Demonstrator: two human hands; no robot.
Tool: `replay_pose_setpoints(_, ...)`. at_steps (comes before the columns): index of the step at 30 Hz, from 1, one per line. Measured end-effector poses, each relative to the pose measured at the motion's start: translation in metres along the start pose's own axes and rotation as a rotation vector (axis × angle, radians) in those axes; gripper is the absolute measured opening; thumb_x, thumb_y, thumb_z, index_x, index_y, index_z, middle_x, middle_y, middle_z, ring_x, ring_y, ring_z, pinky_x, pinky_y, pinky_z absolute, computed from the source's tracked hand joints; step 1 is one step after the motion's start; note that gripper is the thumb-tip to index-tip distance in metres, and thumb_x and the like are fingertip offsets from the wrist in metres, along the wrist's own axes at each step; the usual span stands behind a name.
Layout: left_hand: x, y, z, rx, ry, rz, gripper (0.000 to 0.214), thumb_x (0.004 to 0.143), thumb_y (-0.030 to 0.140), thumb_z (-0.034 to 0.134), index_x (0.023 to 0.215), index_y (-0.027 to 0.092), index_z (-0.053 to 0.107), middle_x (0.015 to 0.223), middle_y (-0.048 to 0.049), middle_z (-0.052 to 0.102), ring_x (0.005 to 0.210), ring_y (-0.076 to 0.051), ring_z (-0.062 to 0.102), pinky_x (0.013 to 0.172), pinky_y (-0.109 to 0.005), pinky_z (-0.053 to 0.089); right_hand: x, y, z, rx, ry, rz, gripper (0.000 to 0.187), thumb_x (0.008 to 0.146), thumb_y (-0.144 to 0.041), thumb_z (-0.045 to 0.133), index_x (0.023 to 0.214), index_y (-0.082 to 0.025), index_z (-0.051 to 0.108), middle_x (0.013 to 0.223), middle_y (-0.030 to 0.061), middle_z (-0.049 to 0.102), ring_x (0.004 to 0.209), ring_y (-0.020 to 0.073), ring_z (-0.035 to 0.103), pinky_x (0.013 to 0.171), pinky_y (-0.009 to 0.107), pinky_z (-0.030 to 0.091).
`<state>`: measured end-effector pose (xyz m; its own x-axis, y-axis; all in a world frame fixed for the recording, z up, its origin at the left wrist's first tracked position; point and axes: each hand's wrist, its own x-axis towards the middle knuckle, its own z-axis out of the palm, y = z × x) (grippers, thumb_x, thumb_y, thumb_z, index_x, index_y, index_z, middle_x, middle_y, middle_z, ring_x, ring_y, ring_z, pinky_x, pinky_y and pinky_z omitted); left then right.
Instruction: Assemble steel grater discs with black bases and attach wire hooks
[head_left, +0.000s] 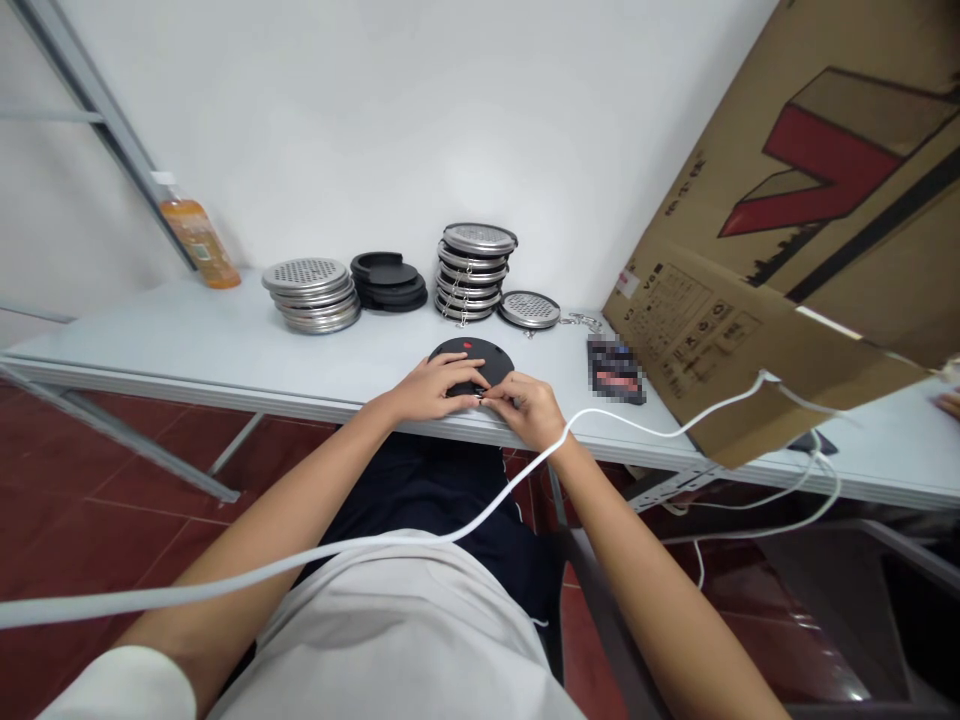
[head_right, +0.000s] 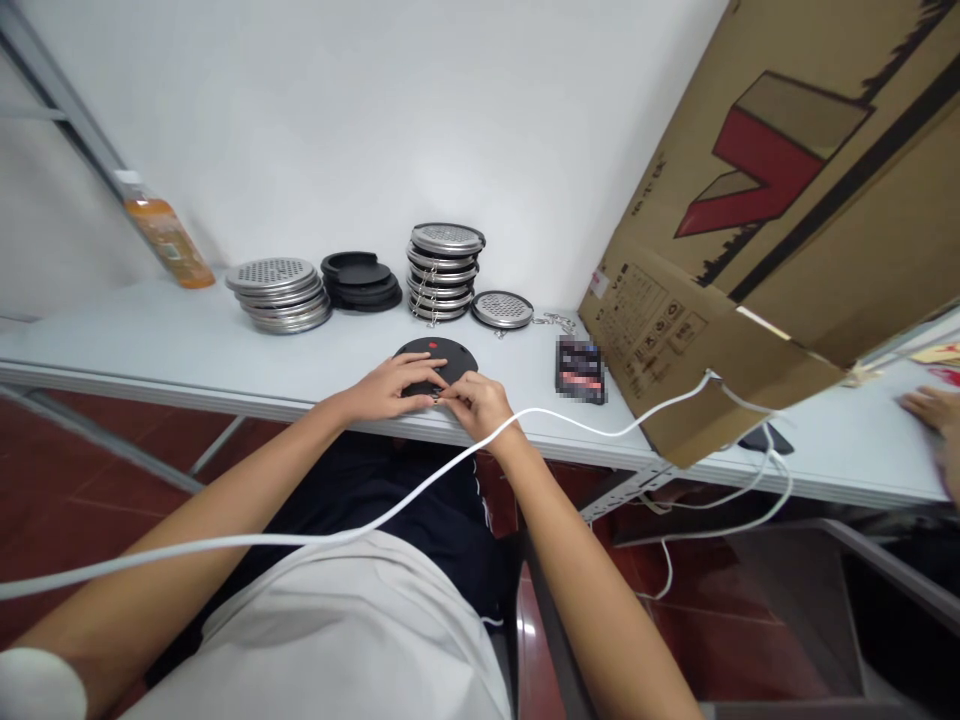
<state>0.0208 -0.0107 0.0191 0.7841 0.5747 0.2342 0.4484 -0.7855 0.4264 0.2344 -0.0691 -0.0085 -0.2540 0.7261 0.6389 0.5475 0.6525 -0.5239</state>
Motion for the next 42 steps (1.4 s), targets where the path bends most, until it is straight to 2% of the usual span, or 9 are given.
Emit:
replay_pose_setpoints(18, 0.0024, -0.0048, 0.0026, -0.003, 0.011, 0.002, 0.038, 0.089, 0.055, 0.055, 0.118, 0.033, 0.065, 0.147, 0.0003, 0.050, 0.140, -0.029, 0.037, 0.113, -0.050, 0.029, 0.0027, -0.0032, 0.0009, -0.027, -0.020, 0.061, 0.007, 0.082, -0.019, 0.070, 0.075, -0.019, 0.072, 0.068, 0.0017, 0.061, 0.061, 0.0132, 0.054, 0.058, 0.026, 0.041)
replay_pose_setpoints(42, 0.0056, -0.0045, 0.0020, 0.000, -0.002, -0.013, 0.036, 0.089, 0.056, 0.054, 0.114, 0.033, 0.065, 0.146, -0.0002, 0.051, 0.138, -0.030, 0.037, 0.112, -0.050, 0.028, 0.0005, -0.0042, 0.0026, -0.069, -0.009, 0.054, 0.012, 0.084, -0.022, 0.068, 0.073, -0.020, 0.067, 0.069, 0.0023, 0.060, 0.064, 0.0148, 0.054, 0.061, 0.028, 0.041)
